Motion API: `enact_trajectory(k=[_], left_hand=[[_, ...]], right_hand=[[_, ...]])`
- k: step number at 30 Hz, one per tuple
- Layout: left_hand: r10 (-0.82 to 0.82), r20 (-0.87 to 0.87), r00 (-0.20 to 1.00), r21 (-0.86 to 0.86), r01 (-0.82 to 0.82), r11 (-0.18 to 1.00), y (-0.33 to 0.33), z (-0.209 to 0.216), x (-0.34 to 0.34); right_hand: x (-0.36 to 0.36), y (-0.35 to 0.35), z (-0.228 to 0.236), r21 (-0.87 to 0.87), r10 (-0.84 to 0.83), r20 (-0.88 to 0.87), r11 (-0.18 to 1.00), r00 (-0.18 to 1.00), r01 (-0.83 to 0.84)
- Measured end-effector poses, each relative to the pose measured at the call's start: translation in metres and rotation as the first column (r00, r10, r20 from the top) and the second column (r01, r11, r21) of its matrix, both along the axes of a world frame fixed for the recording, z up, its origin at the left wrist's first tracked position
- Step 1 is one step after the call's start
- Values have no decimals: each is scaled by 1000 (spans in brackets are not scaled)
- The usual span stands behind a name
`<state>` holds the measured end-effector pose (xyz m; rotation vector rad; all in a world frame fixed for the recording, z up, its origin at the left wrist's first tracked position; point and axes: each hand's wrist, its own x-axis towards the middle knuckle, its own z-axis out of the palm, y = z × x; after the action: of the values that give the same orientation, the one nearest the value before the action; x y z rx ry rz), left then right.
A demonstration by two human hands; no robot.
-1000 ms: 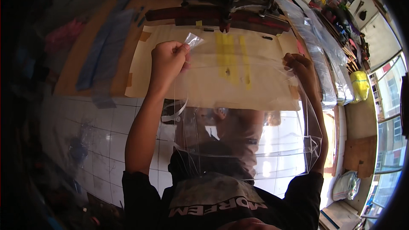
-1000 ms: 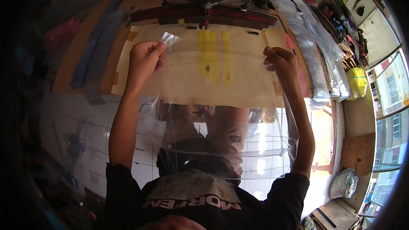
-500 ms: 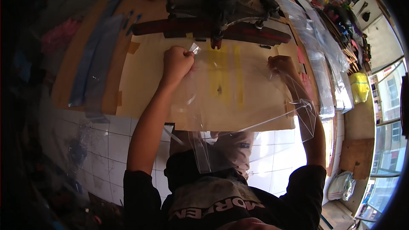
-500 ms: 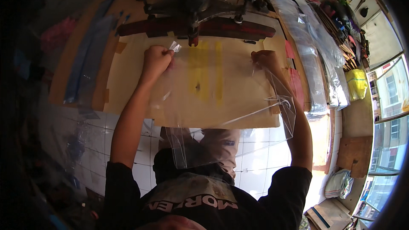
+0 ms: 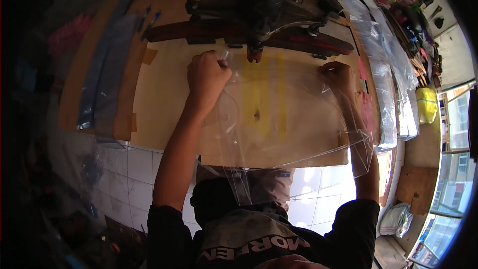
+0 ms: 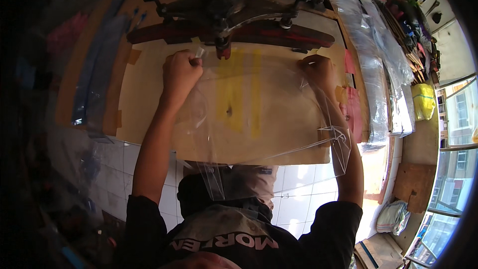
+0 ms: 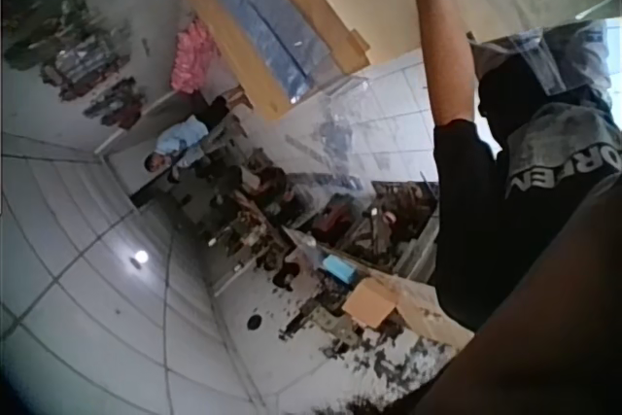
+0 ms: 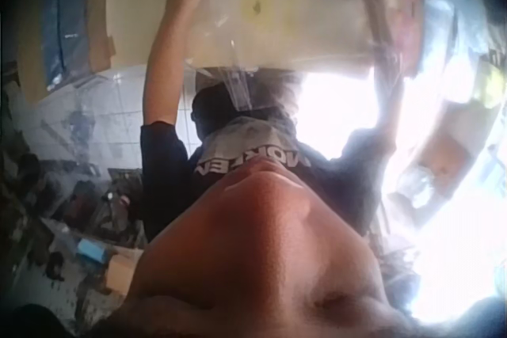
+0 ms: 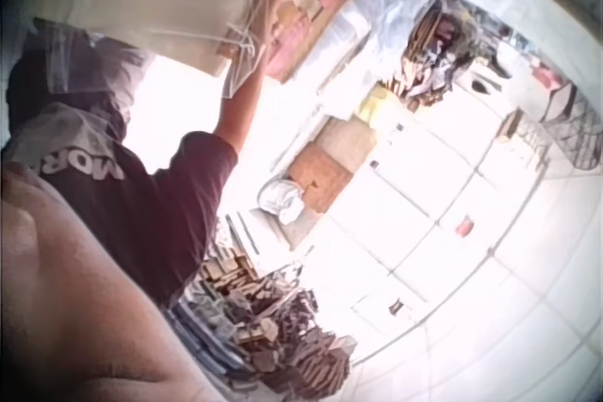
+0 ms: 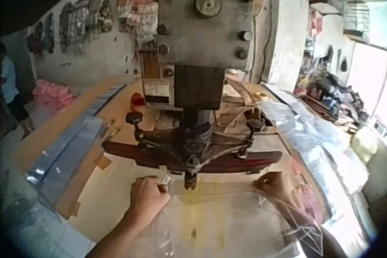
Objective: The person aligns a large plastic sheet on a work surface, then picks up and inspects the edges and corners of the sheet by hand.
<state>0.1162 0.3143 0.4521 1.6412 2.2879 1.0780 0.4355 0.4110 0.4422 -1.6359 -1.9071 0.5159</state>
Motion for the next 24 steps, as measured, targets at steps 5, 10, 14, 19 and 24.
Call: enact_trajectory(k=[5, 10, 14, 19, 24], left_hand=[[30, -6, 1000, 36, -29, 999, -8, 5, 1], [-32, -54, 998, 1, 32, 999, -7, 0, 1], [-30, -47, 998, 9, 31, 999, -4, -1, 1], [-42, -23, 999, -59, 41, 997, -2, 1, 1], [-95, -36, 995, -71, 93, 993, -4, 3, -8]], right_hand=[[-17, -11, 11, 38, -124, -17, 992, 992, 124], [-9, -7, 3, 72, -50, 64, 996, 997, 45], [1, -4, 4, 41, 21, 61, 999, 998, -24], [12, -3, 1, 37, 83, -20, 996, 996, -82], [0, -12, 8, 23, 7, 56, 1000, 998, -8]])
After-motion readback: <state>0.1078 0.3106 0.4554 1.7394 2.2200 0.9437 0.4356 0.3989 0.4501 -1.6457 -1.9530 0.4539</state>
